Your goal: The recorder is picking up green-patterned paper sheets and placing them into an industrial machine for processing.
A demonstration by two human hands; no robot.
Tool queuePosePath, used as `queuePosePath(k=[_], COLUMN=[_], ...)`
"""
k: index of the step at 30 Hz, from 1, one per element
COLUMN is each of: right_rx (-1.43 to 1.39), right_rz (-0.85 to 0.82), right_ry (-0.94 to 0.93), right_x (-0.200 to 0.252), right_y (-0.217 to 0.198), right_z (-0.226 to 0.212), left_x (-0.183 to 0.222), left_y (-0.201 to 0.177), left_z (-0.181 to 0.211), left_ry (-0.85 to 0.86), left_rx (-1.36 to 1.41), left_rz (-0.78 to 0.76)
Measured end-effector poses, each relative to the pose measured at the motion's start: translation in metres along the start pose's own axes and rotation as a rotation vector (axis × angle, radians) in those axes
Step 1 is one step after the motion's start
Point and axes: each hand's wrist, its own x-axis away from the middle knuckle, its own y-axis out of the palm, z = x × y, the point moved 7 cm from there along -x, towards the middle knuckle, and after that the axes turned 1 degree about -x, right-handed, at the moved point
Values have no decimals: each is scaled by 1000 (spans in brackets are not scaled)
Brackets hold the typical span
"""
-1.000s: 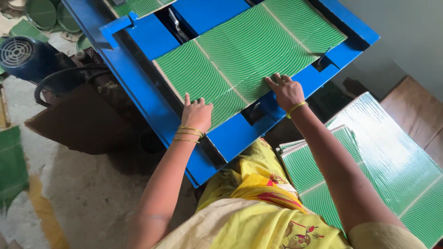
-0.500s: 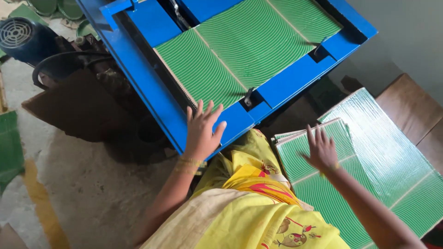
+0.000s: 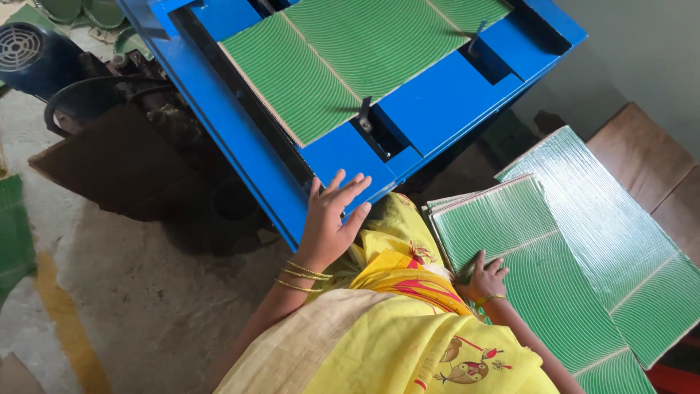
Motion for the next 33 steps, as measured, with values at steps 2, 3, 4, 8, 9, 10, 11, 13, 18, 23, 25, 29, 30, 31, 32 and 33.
queuePosePath(k=[2,3,4,8,9,10,11,13,18,23,25,29,30,31,32,33], right_rx=[40,79,79,128,142,141,131,122,50,10,4,5,5,6,4,1], right_rz=[-8,-13,-12,-1,6,6,3,2,173,170,160,129,130,130,136,141], right_ry=[-22,-44,-43,-96,-110,-111,-90,-72,-17,-78,-91,-78,-77,-78,-94,-109], right_x=[-3,-4,-3,-5,-7,0,7,3,-22,5,12,11,10,12,13,15], right_y=[3,4,3,8,11,8,6,18,50,22,13,8,7,6,4,3], right_z=[1,1,1,1,2,-4,-9,-10,2,-7,-10,-9,-9,-9,-10,-11], left_x=[4,6,9,20,22,23,23,24,26,25,25,24,24,25,25,26], left_y=[0,1,0,-4,-5,-8,-10,-13,-11,-14,-15,-13,-13,-14,-14,-15], left_z=[1,1,-1,-12,-15,-15,-15,-15,-15,-15,-15,-14,-14,-13,-13,-12], left_ry=[-18,-34,-33,-80,-98,-98,-96,-95,-75,-69,-70,-59,-49,-50,-53,-56], left_rx=[14,28,29,22,20,18,14,9,22,35,44,39,33,33,35,38], left_rz=[-11,-21,-21,-42,-48,-48,-46,-41,-32,-36,-35,-42,-45,-44,-40,-37])
